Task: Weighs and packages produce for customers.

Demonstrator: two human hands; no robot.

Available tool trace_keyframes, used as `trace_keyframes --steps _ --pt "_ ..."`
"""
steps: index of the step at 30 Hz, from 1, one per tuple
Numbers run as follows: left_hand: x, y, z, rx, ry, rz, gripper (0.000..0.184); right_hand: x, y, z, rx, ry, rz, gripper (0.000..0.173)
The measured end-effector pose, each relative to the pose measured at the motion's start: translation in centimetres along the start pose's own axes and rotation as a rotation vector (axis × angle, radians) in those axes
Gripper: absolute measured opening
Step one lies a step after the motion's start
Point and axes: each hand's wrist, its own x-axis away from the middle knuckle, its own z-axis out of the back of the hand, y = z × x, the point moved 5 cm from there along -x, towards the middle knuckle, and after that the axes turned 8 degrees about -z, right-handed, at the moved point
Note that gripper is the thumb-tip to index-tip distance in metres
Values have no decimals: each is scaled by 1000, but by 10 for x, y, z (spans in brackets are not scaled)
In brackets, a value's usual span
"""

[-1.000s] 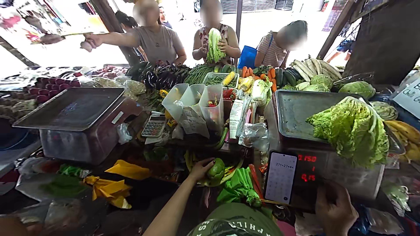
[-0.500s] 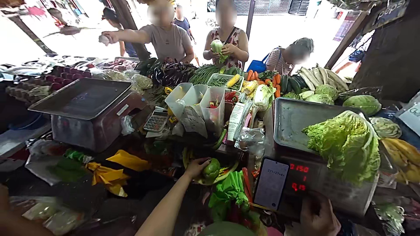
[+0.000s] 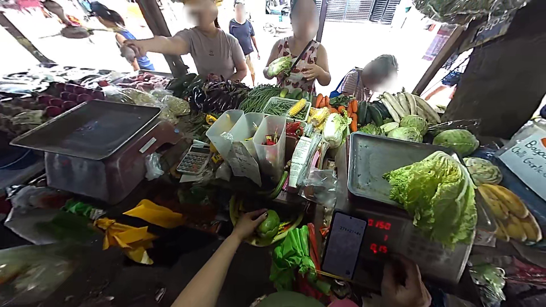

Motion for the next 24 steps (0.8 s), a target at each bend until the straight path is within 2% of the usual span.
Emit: trace_keyframes --steps 8,11,13,17,19,24 --pt "3 0 4 -35 56 -105 41 -1 -7 0 38 -47 -12 24" --pt "7 1 4 -31 29 -153 43 0 -7 -2 56 -48 -21 25" --pt "10 2 2 -45 -8 -235 53 1 -6 -3 82 -50 -24 26" --pt "13 -3 -3 -66 -28 -457 88 2 -6 -4 124 -49 -38 25" --pt "12 -6 -3 -108 -40 -494 99 3 -6 -4 144 -55 -33 26" --pt "8 -11 -7 -194 -9 -484 102 0 -10 -4 235 -11 -2 27"
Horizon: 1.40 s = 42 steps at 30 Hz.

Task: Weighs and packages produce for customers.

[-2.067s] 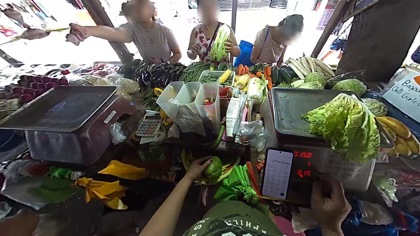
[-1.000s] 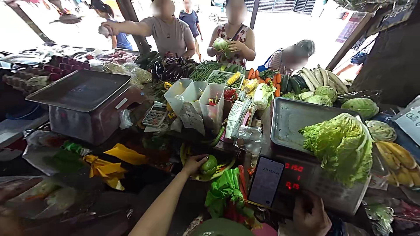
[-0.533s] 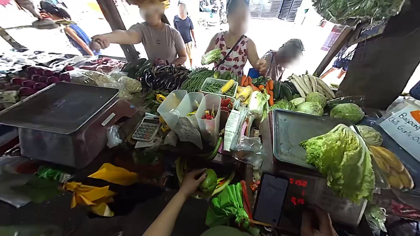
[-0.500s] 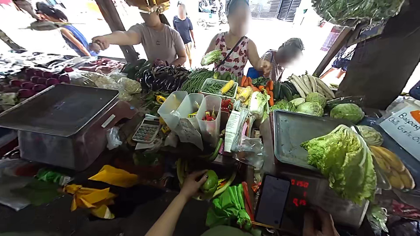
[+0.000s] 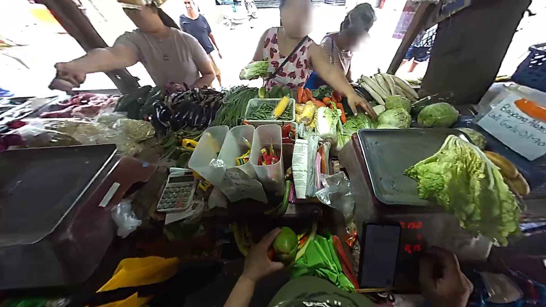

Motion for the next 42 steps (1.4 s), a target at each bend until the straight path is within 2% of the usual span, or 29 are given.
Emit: trace_keyframes --steps 9,13,25,31,39,42 --pt "3 2 1 -57 79 -24 97 0 3 -1 21 3 -7 31" --pt "1 4 3 -64 37 54 97 -2 2 1 16 9 -6 27" --pt "3 2 1 -76 27 56 97 2 4 0 -34 57 -4 27" --pt "4 0 0 -39 -21 110 97 1 6 0 -73 77 -3 29" --pt "3 13 3 -67 26 30 93 1 -1 6 -83 11 -29 28" --pt "5 17 5 -88 -17 62 93 3 3 4 -82 17 -14 28"
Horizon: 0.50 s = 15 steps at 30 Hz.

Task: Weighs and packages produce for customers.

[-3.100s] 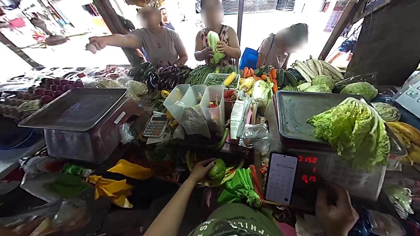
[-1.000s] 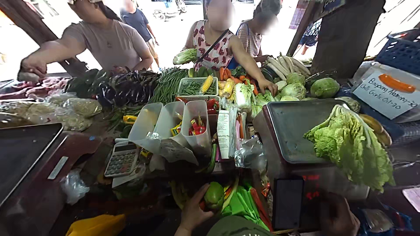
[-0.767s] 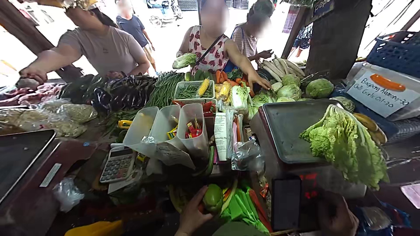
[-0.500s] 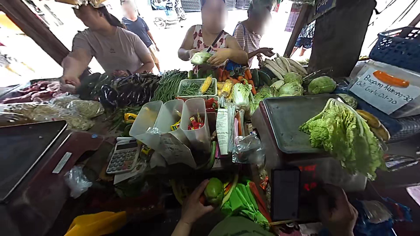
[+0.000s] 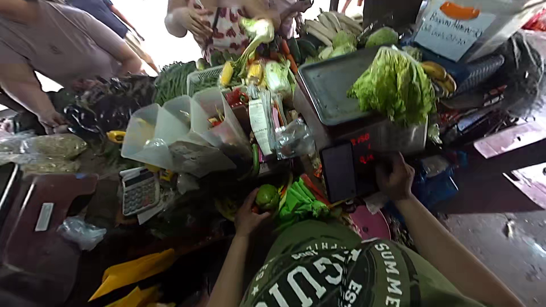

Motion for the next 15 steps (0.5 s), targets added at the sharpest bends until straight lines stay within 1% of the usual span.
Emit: trace_keyframes --steps 2,4,6,9,12,15 --pt "2 -2 -2 -7 -17 3 93 6 3 -1 -17 8 13 28" --pt "1 -4 -4 4 -13 -9 94 14 -4 2 -64 -21 49 30" --pt "1 -5 -4 12 -15 8 94 28 -26 7 -128 -79 112 39" --pt "0 -6 -4 8 -25 30 94 58 -61 10 -216 -169 179 42" --pt "-2 -7 -4 12 -28 29 94 79 -78 10 -206 -243 229 41" --pt "-5 -4 -3 12 -29 10 94 85 -82 7 -157 -295 260 41"
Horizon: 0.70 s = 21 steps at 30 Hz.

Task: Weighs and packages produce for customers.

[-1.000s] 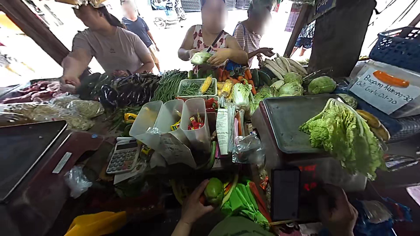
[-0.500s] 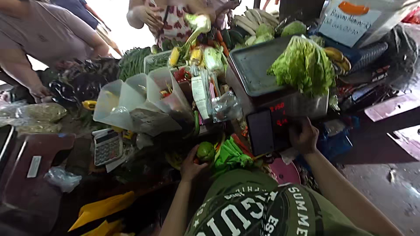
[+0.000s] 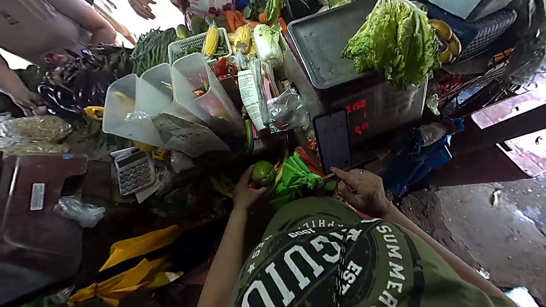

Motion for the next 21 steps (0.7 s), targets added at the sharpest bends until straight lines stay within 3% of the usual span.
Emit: trace_keyframes --steps 5,9,12,16,21 --pt "-11 36 9 -186 -155 96 98 -6 1 -4 65 -32 -25 40" --pt "-15 54 9 -279 -250 9 81 -12 0 -1 38 27 -60 39" --pt "-16 55 6 -222 -270 -47 81 -15 0 0 49 29 -115 38" --pt "-10 39 9 -16 -84 -121 81 -16 -1 5 -42 33 -135 36" --pt "3 35 43 444 262 96 66 -8 5 14 -70 65 -149 37"
